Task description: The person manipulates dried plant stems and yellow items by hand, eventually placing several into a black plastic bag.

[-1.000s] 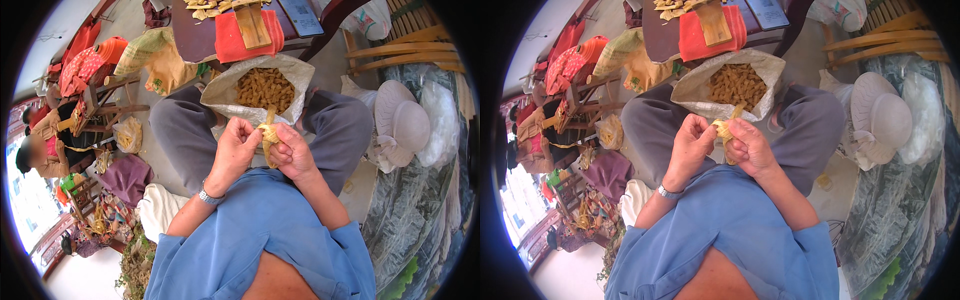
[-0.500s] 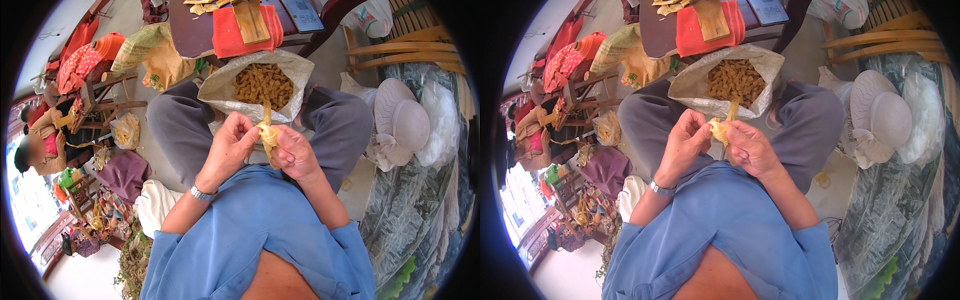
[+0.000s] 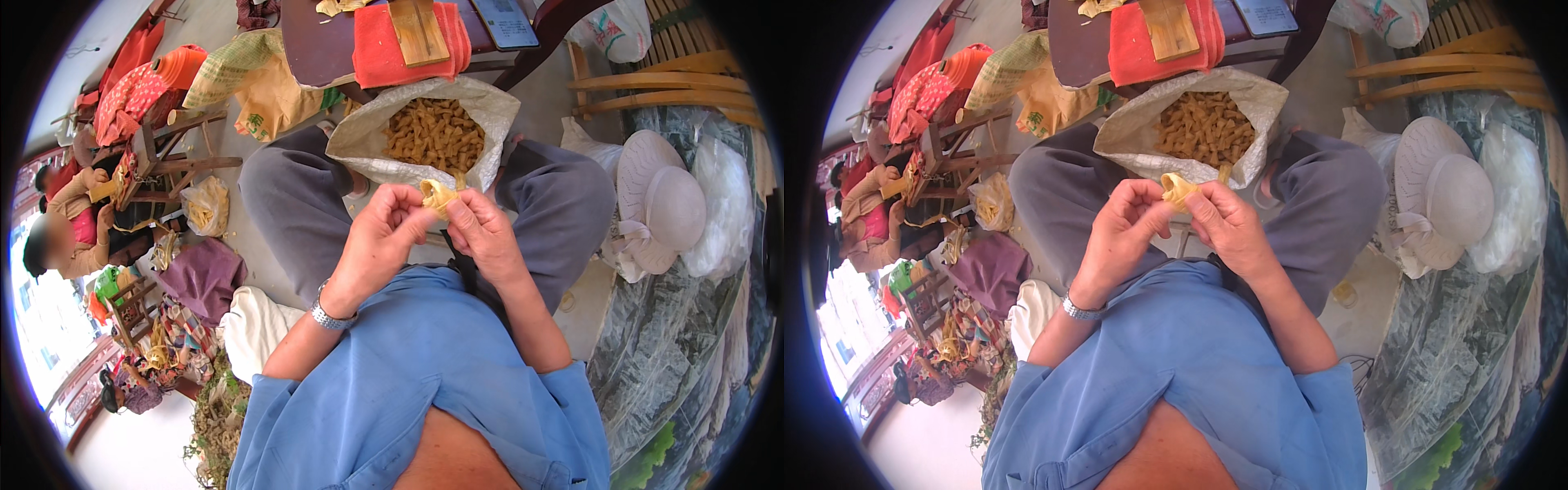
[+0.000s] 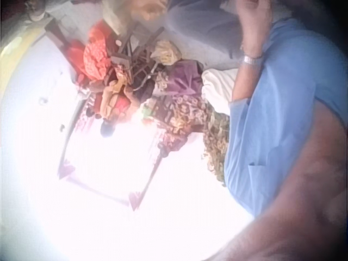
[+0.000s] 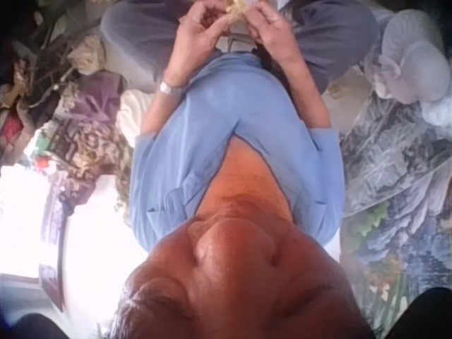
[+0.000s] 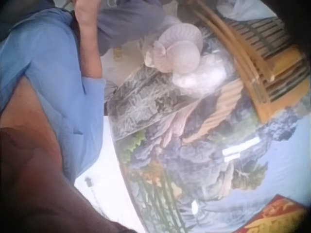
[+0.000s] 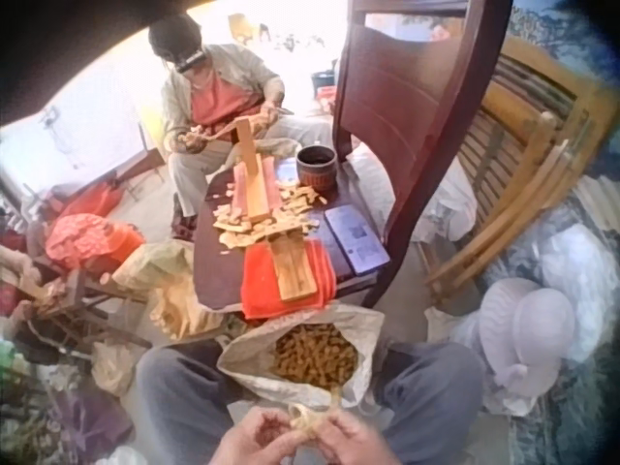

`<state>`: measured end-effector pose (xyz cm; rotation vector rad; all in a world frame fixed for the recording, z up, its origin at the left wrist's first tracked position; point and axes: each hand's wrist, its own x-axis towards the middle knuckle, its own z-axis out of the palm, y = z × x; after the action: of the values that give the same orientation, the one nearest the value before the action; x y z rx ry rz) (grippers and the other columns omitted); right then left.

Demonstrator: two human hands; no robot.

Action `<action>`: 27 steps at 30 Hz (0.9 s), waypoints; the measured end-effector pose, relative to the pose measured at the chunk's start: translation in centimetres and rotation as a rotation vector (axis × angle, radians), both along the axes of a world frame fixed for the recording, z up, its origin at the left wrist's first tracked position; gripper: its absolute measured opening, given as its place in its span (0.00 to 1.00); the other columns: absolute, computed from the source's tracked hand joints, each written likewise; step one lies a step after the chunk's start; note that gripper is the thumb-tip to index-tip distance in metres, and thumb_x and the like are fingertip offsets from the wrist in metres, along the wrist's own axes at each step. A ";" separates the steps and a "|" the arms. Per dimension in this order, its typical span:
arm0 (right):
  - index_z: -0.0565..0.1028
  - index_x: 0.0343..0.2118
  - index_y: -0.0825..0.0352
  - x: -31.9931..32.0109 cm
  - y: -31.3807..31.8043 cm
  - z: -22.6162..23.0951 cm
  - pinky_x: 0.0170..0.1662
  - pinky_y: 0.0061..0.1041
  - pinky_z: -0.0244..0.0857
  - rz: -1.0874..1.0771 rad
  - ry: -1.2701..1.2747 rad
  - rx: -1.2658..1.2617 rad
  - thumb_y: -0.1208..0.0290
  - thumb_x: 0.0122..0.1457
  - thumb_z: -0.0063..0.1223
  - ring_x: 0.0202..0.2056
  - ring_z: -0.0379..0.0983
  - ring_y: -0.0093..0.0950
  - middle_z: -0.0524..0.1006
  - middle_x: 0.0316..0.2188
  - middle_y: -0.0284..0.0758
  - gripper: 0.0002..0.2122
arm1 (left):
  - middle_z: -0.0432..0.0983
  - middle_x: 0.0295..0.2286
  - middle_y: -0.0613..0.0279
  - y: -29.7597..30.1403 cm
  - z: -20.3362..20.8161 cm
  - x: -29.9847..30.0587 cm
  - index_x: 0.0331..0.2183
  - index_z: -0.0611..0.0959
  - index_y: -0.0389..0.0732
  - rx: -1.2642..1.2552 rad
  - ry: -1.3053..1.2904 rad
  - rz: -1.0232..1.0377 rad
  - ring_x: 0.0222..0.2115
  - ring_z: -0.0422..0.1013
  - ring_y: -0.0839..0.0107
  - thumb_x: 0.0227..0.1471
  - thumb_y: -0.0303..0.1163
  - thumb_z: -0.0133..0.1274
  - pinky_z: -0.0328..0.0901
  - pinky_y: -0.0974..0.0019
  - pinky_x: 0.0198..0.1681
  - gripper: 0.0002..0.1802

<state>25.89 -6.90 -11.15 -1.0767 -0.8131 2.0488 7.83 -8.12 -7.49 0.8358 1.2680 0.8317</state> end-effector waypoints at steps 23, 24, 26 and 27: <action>0.71 0.40 0.66 -1.8 1.6 2.1 0.28 0.25 0.67 0.141 -0.435 0.563 0.66 0.60 0.57 0.24 0.73 0.26 0.76 0.25 0.34 0.11 | 0.65 0.20 0.70 0.7 2.4 -2.3 0.35 0.74 0.41 -0.316 -0.435 0.183 0.18 0.62 0.79 0.62 0.36 0.51 0.60 0.73 0.22 0.09; 0.72 0.41 0.66 -2.2 1.6 2.3 0.29 0.27 0.68 0.151 -0.495 0.642 0.67 0.59 0.59 0.25 0.76 0.30 0.77 0.26 0.37 0.12 | 0.64 0.19 0.70 0.7 2.5 -2.9 0.35 0.73 0.41 -0.337 -0.491 0.199 0.17 0.61 0.78 0.62 0.35 0.50 0.59 0.73 0.21 0.08; 0.72 0.41 0.65 -2.6 1.6 2.2 0.29 0.33 0.70 0.165 -0.564 0.805 0.68 0.56 0.62 0.29 0.79 0.42 0.79 0.28 0.44 0.14 | 0.60 0.18 0.72 0.6 3.1 -3.8 0.35 0.73 0.43 -0.387 -0.551 0.228 0.14 0.58 0.79 0.63 0.35 0.49 0.56 0.73 0.18 0.07; 0.72 0.41 0.65 -2.6 1.6 2.2 0.29 0.32 0.69 0.176 -0.575 0.832 0.68 0.55 0.63 0.28 0.79 0.40 0.78 0.27 0.43 0.13 | 0.60 0.17 0.72 0.3 3.1 -4.2 0.34 0.73 0.43 -0.365 -0.574 0.218 0.14 0.57 0.79 0.63 0.35 0.49 0.55 0.73 0.18 0.07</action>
<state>23.32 -5.31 -8.95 -1.0995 -1.8848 1.2586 3.58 -7.82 -4.34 0.1425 0.9578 0.8949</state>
